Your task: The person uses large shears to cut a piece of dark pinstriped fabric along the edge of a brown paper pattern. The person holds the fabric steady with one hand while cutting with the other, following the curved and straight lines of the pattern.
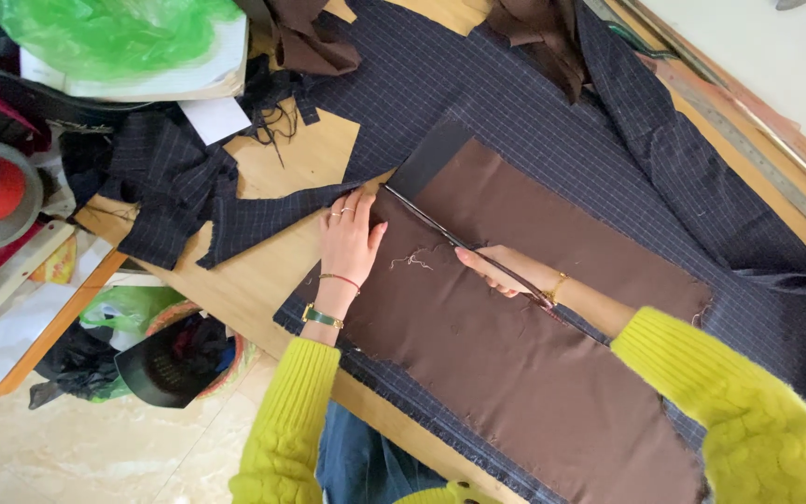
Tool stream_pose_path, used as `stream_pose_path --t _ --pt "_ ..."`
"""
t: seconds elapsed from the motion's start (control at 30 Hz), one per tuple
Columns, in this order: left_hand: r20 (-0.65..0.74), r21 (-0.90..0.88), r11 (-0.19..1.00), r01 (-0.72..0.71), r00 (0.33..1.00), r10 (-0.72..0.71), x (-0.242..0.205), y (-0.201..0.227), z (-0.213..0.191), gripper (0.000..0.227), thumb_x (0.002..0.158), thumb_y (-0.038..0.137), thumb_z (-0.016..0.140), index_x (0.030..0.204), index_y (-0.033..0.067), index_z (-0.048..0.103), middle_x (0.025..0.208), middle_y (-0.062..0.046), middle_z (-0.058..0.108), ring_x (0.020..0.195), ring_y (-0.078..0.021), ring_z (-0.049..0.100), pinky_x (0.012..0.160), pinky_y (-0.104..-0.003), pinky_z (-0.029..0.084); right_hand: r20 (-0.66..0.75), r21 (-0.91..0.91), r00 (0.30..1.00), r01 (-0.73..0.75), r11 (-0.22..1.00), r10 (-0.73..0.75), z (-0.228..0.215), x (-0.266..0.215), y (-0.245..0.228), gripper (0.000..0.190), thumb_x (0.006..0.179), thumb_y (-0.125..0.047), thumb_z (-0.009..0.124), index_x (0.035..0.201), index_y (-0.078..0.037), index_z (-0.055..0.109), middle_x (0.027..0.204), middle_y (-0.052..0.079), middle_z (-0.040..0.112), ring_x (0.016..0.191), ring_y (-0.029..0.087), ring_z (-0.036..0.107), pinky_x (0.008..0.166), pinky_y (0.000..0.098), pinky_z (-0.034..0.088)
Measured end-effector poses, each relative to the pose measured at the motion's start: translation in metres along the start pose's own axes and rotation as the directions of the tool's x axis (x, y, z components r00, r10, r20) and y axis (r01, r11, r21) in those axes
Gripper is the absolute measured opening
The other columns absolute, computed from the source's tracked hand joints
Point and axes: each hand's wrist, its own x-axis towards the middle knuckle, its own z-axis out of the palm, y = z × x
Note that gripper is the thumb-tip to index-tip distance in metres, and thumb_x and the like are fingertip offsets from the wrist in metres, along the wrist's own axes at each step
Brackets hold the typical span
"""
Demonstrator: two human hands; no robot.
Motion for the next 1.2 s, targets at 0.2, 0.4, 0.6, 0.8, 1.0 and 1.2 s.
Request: stream_pose_path --t 0.2,0.4,0.6,0.8,1.0,1.2 --pt "0.148 -0.021 0.996 0.091 0.985 -0.087 -0.065 0.036 -0.053 0.065 0.099 0.05 0.057 0.152 0.0154 0.042 0.164 -0.014 0.033 0.154 -0.0361 0.022 0.119 -0.067 0.016 -0.007 0.087 0.999 0.044 0.995 -0.043 0.003 -0.014 0.031 0.054 0.098 -0.06 0.058 0.089 -0.007 0.054 0.057 0.001 0.041 0.04 0.008 0.042 0.032 0.0196 0.036" --pt "0.055 0.083 0.991 0.102 0.993 -0.106 -0.158 0.093 -0.088 0.073 0.098 0.057 0.048 0.155 0.0128 0.039 0.168 -0.014 0.025 0.156 -0.0339 0.019 0.12 -0.067 0.01 -0.047 0.225 0.996 0.088 0.97 -0.079 0.008 -0.063 0.09 0.047 0.1 -0.055 0.057 0.094 -0.008 0.054 0.058 -0.002 0.041 0.04 0.007 0.043 0.033 0.0217 0.04" --pt "0.087 0.119 0.993 0.005 0.996 -0.016 -0.232 0.159 -0.085 0.077 0.097 0.065 0.041 0.158 0.0172 0.034 0.169 -0.013 0.022 0.155 -0.0343 0.019 0.118 -0.068 0.013 -0.118 0.147 0.969 0.233 0.961 -0.217 0.029 -0.154 0.134 0.042 0.107 -0.049 0.044 0.09 -0.011 0.052 0.06 -0.006 0.037 0.045 0.005 0.041 0.037 0.0195 0.037" --pt "0.165 0.001 0.993 -0.121 0.979 0.119 -0.294 0.251 -0.089 0.08 0.093 0.066 0.045 0.157 0.0204 0.032 0.17 -0.01 0.019 0.157 -0.0317 0.013 0.12 -0.068 0.008 -0.23 -0.043 0.938 0.257 0.965 -0.26 0.04 -0.222 0.263 0.054 0.103 -0.055 0.037 0.097 -0.009 0.066 0.055 0.004 0.052 0.047 0.014 0.052 0.039 0.0269 0.043" --pt "0.199 -0.134 0.955 -0.264 0.937 0.287 -0.343 0.333 -0.094 0.082 0.087 0.061 0.066 0.152 0.0168 0.046 0.165 -0.01 0.031 0.153 -0.0321 0.024 0.116 -0.069 0.021 -0.443 -0.058 0.875 0.19 0.98 -0.196 0.066 -0.315 0.352 0.044 0.097 -0.054 0.05 0.09 -0.012 0.061 0.065 -0.005 0.044 0.056 0.008 0.043 0.054 0.0276 0.035" --pt "0.226 -0.359 0.838 -0.412 0.832 0.506 -0.389 0.383 -0.079 0.068 0.087 0.054 0.068 0.142 0.0138 0.058 0.162 -0.015 0.037 0.15 -0.0369 0.03 0.117 -0.069 0.021 -0.506 0.197 0.86 0.193 0.961 -0.069 0.08 -0.379 0.424 0.041 0.1 -0.045 0.05 0.112 -0.01 0.067 0.068 -0.005 0.038 0.057 0.007 0.035 0.049 0.0261 0.03"
